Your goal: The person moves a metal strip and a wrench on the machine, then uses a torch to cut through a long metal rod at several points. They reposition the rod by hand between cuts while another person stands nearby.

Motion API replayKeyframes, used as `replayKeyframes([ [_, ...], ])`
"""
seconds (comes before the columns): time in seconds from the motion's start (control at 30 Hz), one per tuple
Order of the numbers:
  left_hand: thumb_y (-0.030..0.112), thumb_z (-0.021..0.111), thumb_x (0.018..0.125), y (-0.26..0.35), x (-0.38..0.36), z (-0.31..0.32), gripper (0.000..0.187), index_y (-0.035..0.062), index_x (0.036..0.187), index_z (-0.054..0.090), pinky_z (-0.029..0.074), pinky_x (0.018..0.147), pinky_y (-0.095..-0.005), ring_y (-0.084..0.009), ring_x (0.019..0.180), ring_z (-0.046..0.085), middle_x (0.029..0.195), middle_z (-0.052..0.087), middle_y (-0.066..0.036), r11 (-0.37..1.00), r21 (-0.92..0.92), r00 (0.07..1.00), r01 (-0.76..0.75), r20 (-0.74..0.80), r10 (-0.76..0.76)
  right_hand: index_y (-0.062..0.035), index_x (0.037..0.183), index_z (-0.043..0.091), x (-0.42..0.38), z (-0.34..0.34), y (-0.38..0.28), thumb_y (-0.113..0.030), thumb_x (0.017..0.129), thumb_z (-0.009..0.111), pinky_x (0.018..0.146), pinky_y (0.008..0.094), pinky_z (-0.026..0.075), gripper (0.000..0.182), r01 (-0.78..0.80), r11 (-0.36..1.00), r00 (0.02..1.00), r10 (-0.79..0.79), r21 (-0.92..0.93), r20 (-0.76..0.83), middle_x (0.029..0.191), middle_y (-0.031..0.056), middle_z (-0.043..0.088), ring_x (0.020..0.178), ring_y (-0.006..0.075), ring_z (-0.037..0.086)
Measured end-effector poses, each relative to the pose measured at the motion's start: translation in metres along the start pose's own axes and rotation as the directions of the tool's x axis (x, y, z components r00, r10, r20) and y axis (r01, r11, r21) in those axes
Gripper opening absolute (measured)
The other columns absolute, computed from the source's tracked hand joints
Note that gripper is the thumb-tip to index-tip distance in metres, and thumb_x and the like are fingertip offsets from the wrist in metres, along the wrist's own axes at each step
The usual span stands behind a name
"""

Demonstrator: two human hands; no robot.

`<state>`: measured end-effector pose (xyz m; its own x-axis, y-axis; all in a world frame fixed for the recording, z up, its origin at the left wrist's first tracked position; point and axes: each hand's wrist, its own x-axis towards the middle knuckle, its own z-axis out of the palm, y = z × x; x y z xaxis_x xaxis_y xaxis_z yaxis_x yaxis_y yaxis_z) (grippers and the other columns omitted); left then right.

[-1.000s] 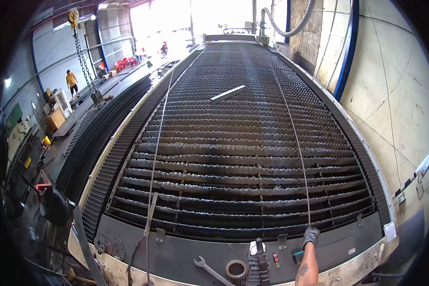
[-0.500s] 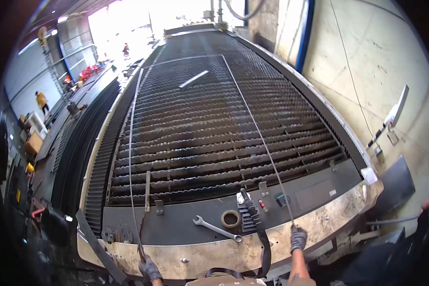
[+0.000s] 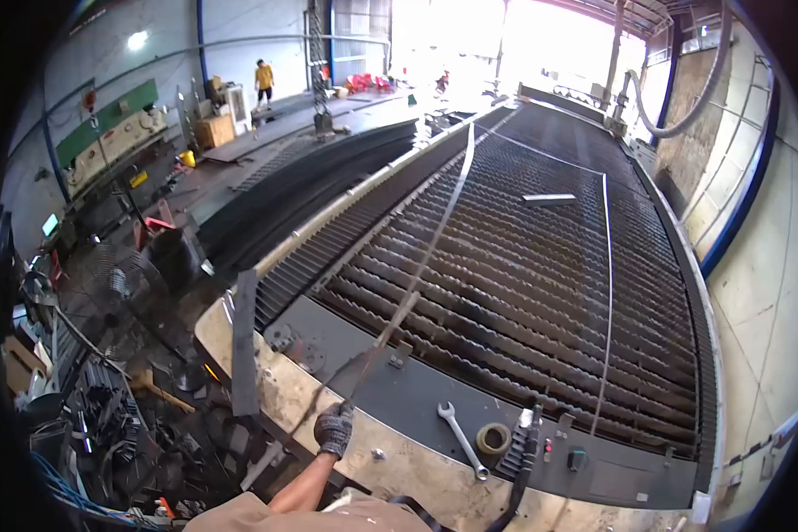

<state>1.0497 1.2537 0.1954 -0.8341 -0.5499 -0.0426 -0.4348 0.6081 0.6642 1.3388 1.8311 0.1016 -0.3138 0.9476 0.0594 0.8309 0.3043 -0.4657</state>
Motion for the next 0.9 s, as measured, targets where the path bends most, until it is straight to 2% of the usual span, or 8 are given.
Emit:
replayKeyframes([
  [0.13, 0.045, 0.058, 0.096, -0.149, 0.004, 0.094, 0.043, 0.0059, 0.089, 0.074, 0.052, 0.070, -0.0502, -0.0386, 0.072, 0.068, 0.078, 0.070, -0.021, 0.996, -0.081, 0.995, 0.038, -0.090, -0.045, -0.0072, 0.074, 0.067, -0.042, 0.012, 0.017, -0.021, 0.091, 0.059, 0.061, 0.0451, 0.044, 0.023, -0.079, 0.997, 0.995, 0.078, 0.005, 0.061, 0.074, 0.0149, 0.067, 0.065, 0.0273, 0.058],
  [0.2, 0.037, 0.066, 0.093, -0.206, 0.024, 0.075, 0.038, 0.0002, 0.087, 0.073, 0.048, 0.057, -0.0451, -0.0249, 0.057, 0.059, 0.072, 0.068, -0.016, 0.996, -0.060, 0.993, 0.070, -0.087, -0.075, -0.0066, 0.075, 0.067, -0.036, 0.012, 0.008, -0.022, 0.091, 0.059, 0.062, 0.0455, 0.045, 0.024, -0.092, 0.996, 0.994, 0.093, -0.018, 0.056, 0.075, 0.0156, 0.067, 0.066, 0.0283, 0.059],
  [0.27, 0.037, 0.067, 0.093, -0.111, -0.009, -0.034, 0.038, 0.0005, 0.086, 0.075, 0.049, 0.059, -0.0462, -0.0303, 0.061, 0.065, 0.076, 0.071, -0.021, 0.962, 0.171, 0.976, 0.212, -0.095, -0.198, -0.0060, 0.076, 0.067, -0.043, 0.013, -0.005, -0.023, 0.091, 0.059, 0.063, 0.0460, 0.045, 0.025, -0.109, 0.993, 0.991, 0.112, -0.045, 0.066, 0.076, 0.0163, 0.068, 0.067, 0.0293, 0.060],
  [0.37, 0.048, 0.064, 0.093, -0.111, -0.003, -0.068, 0.048, 0.0011, 0.089, 0.076, 0.052, 0.067, -0.0503, -0.0397, 0.073, 0.070, 0.083, 0.071, -0.025, 0.996, 0.075, 0.988, 0.041, -0.151, -0.030, -0.0052, 0.077, 0.068, -0.040, 0.020, -0.029, -0.025, 0.092, 0.058, 0.065, 0.0467, 0.045, 0.027, -0.075, 0.996, 0.994, 0.078, -0.047, 0.073, 0.077, 0.0174, 0.068, 0.069, 0.0308, 0.060],
  [0.43, 0.055, 0.060, 0.093, -0.066, 0.002, -0.084, 0.057, 0.0008, 0.091, 0.076, 0.050, 0.071, -0.0521, -0.0441, 0.079, 0.069, 0.089, 0.069, -0.028, 0.990, 0.056, 0.987, 0.129, -0.099, -0.123, -0.0046, 0.078, 0.068, -0.037, 0.025, -0.045, -0.026, 0.092, 0.058, 0.066, 0.0472, 0.046, 0.028, -0.025, 0.999, 0.996, 0.029, -0.042, 0.086, 0.078, 0.0181, 0.068, 0.070, 0.0318, 0.061],
  [0.7, 0.051, 0.057, 0.098, 0.039, 0.028, -0.169, 0.050, 0.0039, 0.096, 0.075, 0.053, 0.074, -0.0503, -0.0451, 0.086, 0.070, 0.090, 0.072, -0.023, 0.996, 0.059, 0.980, -0.063, -0.186, 0.073, -0.0023, 0.081, 0.070, -0.065, 0.038, -0.054, -0.030, 0.094, 0.057, 0.070, 0.0491, 0.047, 0.033, 0.018, 1.000, 0.991, -0.020, 0.015, 0.131, 0.081, 0.0209, 0.069, 0.074, 0.0357, 0.063],
  [0.83, 0.039, 0.060, 0.096, -0.066, -0.050, -0.151, 0.040, 0.0019, 0.101, 0.076, 0.052, 0.076, -0.0503, -0.0443, 0.088, 0.069, 0.093, 0.071, -0.027, 0.989, 0.119, 0.991, -0.091, -0.092, 0.102, -0.0011, 0.082, 0.071, -0.115, 0.030, 0.003, -0.032, 0.095, 0.057, 0.072, 0.0500, 0.048, 0.036, -0.089, 0.996, 0.988, 0.087, 0.016, 0.129, 0.083, 0.0223, 0.069, 0.076, 0.0377, 0.064],
  [0.9, 0.031, 0.064, 0.096, -0.118, -0.095, -0.125, 0.035, -0.0025, 0.095, 0.074, 0.052, 0.071, -0.0463, -0.0333, 0.078, 0.071, 0.090, 0.076, -0.021, 0.999, -0.038, 0.996, -0.008, -0.095, 0.004, -0.0005, 0.083, 0.071, -0.147, 0.025, 0.030, -0.033, 0.095, 0.057, 0.074, 0.0505, 0.048, 0.038, -0.165, 0.986, 0.979, 0.163, 0.007, 0.124, 0.084, 0.0230, 0.070, 0.077, 0.0387, 0.065],
])
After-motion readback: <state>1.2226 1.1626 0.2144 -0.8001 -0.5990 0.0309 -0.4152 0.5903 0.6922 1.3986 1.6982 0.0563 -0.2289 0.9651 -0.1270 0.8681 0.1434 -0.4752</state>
